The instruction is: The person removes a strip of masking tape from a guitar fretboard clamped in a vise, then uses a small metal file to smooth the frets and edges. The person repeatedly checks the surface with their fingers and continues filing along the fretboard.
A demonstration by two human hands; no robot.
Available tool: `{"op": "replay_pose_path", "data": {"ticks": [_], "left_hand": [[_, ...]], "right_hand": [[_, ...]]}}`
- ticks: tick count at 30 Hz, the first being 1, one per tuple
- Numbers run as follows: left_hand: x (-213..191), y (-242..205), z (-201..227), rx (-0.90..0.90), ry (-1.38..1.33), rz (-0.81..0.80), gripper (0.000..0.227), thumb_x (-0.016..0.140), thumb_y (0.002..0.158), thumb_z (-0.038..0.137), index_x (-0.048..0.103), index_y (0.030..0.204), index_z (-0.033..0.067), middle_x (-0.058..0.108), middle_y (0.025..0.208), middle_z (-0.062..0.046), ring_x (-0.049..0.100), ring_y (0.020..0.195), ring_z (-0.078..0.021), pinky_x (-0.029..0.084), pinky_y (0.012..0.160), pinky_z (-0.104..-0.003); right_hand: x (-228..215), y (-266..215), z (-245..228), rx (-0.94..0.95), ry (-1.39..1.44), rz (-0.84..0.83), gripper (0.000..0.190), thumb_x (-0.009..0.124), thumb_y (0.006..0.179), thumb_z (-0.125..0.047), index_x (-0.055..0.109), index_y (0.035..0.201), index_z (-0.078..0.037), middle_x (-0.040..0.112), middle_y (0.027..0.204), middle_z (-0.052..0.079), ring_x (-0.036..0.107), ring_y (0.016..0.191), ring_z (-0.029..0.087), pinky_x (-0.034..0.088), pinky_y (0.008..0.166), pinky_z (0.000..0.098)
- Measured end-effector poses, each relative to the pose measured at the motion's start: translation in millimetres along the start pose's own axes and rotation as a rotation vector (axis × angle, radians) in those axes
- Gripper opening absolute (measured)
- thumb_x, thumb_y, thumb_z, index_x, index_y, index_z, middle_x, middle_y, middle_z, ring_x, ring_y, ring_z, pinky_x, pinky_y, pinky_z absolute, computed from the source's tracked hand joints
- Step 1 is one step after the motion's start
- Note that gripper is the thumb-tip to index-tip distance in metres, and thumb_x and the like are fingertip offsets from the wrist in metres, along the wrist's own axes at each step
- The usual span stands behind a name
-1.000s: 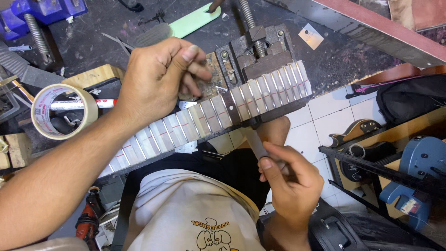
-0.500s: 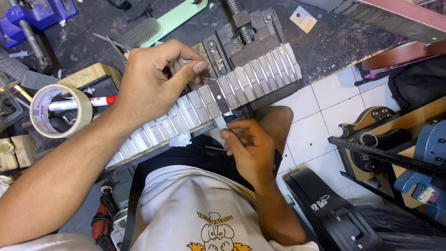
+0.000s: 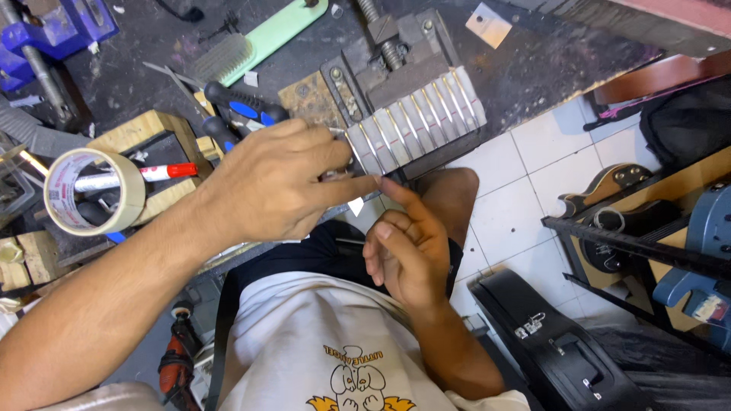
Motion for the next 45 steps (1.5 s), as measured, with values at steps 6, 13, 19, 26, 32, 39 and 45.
{"op": "replay_pose_path", "data": {"ticks": [6, 13, 19, 26, 32, 39, 45], "left_hand": [[-1, 2, 5, 0.037, 0.086, 0.011, 0.027, 0.056, 0.111, 0.010, 0.079, 0.125, 0.0122, 0.059, 0.095, -0.008, 0.051, 0.075, -0.0269, 0.040, 0.065, -0.041], [-3, 7, 25, 0.090, 0.402, -0.034, 0.017, 0.062, 0.113, 0.019, 0.079, 0.117, 0.0172, 0.057, 0.086, 0.003, 0.052, 0.075, -0.0195, 0.039, 0.069, -0.036], [2, 6, 29, 0.071, 0.496, -0.084, 0.025, 0.056, 0.112, 0.021, 0.079, 0.122, 0.0174, 0.061, 0.089, 0.002, 0.053, 0.076, -0.0208, 0.042, 0.070, -0.038], [-2, -5, 21, -0.019, 0.184, 0.075, 0.028, 0.055, 0.104, -0.007, 0.074, 0.123, 0.0000, 0.051, 0.085, -0.005, 0.055, 0.075, -0.0217, 0.063, 0.079, -0.038], [0, -6, 19, -0.032, 0.193, -0.002, 0.032, 0.054, 0.104, 0.002, 0.074, 0.129, 0.0071, 0.049, 0.085, -0.003, 0.051, 0.075, -0.0230, 0.050, 0.066, -0.037], [-1, -2, 21, -0.036, 0.241, -0.019, 0.030, 0.054, 0.106, 0.000, 0.075, 0.126, 0.0081, 0.052, 0.086, -0.003, 0.052, 0.075, -0.0218, 0.050, 0.067, -0.037], [1, -2, 20, -0.046, 0.196, -0.025, 0.029, 0.055, 0.107, -0.002, 0.075, 0.127, 0.0058, 0.050, 0.085, -0.004, 0.050, 0.072, -0.0232, 0.048, 0.065, -0.038]], "right_hand": [[3, -3, 6, -0.021, 0.241, -0.064, 0.058, 0.057, 0.101, -0.004, 0.045, 0.156, 0.010, 0.062, 0.074, 0.017, 0.047, 0.042, 0.020, 0.038, 0.031, 0.0261], [8, -13, 16, 0.016, 0.341, -0.080, 0.064, 0.050, 0.103, 0.001, 0.035, 0.166, 0.003, 0.064, 0.078, 0.021, 0.049, 0.038, 0.022, 0.039, 0.028, 0.0277], [12, -15, 17, -0.008, 0.394, -0.094, 0.065, 0.049, 0.102, 0.004, 0.034, 0.166, 0.005, 0.065, 0.080, 0.022, 0.049, 0.038, 0.023, 0.039, 0.029, 0.0288], [30, -15, -1, -0.077, 0.522, -0.199, 0.064, 0.045, 0.103, 0.007, 0.028, 0.165, 0.013, 0.067, 0.082, 0.020, 0.049, 0.041, 0.019, 0.041, 0.033, 0.0248], [12, -16, 13, -0.135, 0.178, -0.001, 0.069, 0.051, 0.100, 0.005, 0.031, 0.166, 0.007, 0.067, 0.078, 0.020, 0.052, 0.041, 0.018, 0.045, 0.035, 0.0268], [17, -17, 22, -0.139, 0.200, -0.014, 0.072, 0.057, 0.101, 0.001, 0.030, 0.167, 0.005, 0.066, 0.079, 0.023, 0.050, 0.040, 0.020, 0.042, 0.033, 0.0270], [18, -18, 22, -0.150, 0.199, -0.059, 0.071, 0.055, 0.103, 0.002, 0.029, 0.169, 0.001, 0.067, 0.082, 0.024, 0.051, 0.042, 0.021, 0.044, 0.035, 0.0273]]}}
Point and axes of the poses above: each hand's wrist, its own y-axis towards the middle knuckle, its own x-axis out of the palm, z = x × y, the point moved 7 cm from there along y, towards the middle knuckle
